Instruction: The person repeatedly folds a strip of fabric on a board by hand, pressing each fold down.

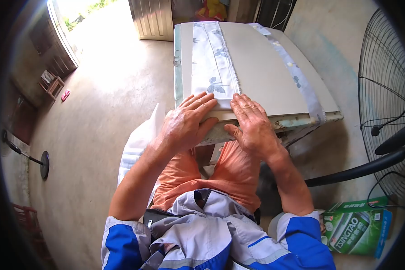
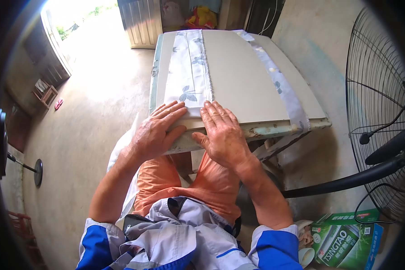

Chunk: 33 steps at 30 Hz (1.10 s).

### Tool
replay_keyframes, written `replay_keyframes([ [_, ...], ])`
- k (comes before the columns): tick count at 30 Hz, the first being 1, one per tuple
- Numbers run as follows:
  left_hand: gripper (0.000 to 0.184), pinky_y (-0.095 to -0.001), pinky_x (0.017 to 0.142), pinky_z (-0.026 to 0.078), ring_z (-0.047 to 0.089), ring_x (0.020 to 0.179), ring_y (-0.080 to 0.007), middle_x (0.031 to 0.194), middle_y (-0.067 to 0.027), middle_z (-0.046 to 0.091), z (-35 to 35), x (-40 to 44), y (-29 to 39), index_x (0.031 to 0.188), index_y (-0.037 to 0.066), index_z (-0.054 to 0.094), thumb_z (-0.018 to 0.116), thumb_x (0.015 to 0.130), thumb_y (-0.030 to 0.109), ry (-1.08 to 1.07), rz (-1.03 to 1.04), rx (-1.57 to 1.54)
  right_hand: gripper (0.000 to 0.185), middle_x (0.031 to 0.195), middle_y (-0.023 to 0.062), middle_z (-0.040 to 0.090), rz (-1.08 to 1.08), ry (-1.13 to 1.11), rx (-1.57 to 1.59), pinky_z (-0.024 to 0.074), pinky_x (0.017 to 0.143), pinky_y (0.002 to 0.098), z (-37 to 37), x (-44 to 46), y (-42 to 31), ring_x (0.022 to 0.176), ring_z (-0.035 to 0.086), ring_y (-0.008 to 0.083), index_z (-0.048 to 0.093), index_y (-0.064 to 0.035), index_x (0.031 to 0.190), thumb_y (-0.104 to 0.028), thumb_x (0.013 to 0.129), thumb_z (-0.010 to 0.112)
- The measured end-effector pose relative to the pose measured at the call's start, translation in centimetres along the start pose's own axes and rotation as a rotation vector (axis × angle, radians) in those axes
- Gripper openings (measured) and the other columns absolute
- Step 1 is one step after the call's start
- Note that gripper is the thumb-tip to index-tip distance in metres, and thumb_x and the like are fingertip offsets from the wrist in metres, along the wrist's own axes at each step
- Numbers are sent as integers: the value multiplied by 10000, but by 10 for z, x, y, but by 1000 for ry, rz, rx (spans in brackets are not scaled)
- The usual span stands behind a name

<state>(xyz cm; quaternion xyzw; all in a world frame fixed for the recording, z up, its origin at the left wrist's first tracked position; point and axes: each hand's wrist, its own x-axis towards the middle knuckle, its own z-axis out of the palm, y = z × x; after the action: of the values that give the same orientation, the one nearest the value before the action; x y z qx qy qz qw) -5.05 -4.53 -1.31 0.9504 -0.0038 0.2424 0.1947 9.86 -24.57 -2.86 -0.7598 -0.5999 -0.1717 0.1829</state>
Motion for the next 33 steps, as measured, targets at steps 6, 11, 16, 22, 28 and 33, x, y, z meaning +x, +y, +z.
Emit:
replay_keyframes([
  [6, 407, -468, 1185, 483, 607, 1393, -349, 1420, -157, 695, 1, -8, 11, 1320, 41, 715, 776, 930, 144, 114, -25, -2, 474, 1480, 219, 638, -15, 83, 90, 387, 1208, 517, -10, -4, -5, 1419, 569, 385, 656, 37, 1399, -234, 1012, 684],
  [11, 352, -461, 1105, 534, 658, 1312, -326, 1343, -147, 728, 0, -14, 13, 1239, 32, 730, 777, 898, 102, 140, 15, -18, 381, 1396, 169, 683, 11, 118, 150, 431, 1155, 492, -20, -4, -12, 1331, 625, 348, 701, -5, 1325, -110, 959, 719],
  [16, 308, -463, 1040, 557, 678, 1230, -340, 1237, -132, 735, -3, -13, 13, 1190, 49, 742, 774, 887, 96, 157, 37, -36, 324, 1300, 144, 705, 50, 159, 139, 472, 1093, 476, -20, -7, -8, 1240, 659, 334, 722, -14, 1266, -62, 946, 719],
  [22, 296, -454, 989, 567, 681, 1132, -347, 1177, -108, 720, -11, -12, 12, 1164, 68, 750, 788, 872, 101, 134, 16, -16, 287, 1208, 136, 722, 7, 208, 102, 495, 1028, 471, -25, -4, -6, 1168, 677, 341, 718, -25, 1237, -52, 952, 710],
  [28, 264, -442, 965, 579, 716, 1062, -318, 1099, -121, 774, -12, -6, 3, 1147, 56, 752, 795, 894, 116, 223, 42, -38, 278, 1135, 145, 733, 61, 241, 154, 507, 982, 470, -22, 3, -1, 1112, 678, 353, 702, -25, 1246, -61, 970, 703],
  [33, 278, -440, 920, 600, 745, 1003, -324, 1040, -139, 795, -12, 0, -6, 1171, 59, 752, 804, 910, 140, 247, 26, -80, 281, 1095, 158, 739, 119, 231, 225, 527, 950, 468, -22, 10, 3, 1059, 674, 365, 697, -13, 1259, -72, 984, 700],
])
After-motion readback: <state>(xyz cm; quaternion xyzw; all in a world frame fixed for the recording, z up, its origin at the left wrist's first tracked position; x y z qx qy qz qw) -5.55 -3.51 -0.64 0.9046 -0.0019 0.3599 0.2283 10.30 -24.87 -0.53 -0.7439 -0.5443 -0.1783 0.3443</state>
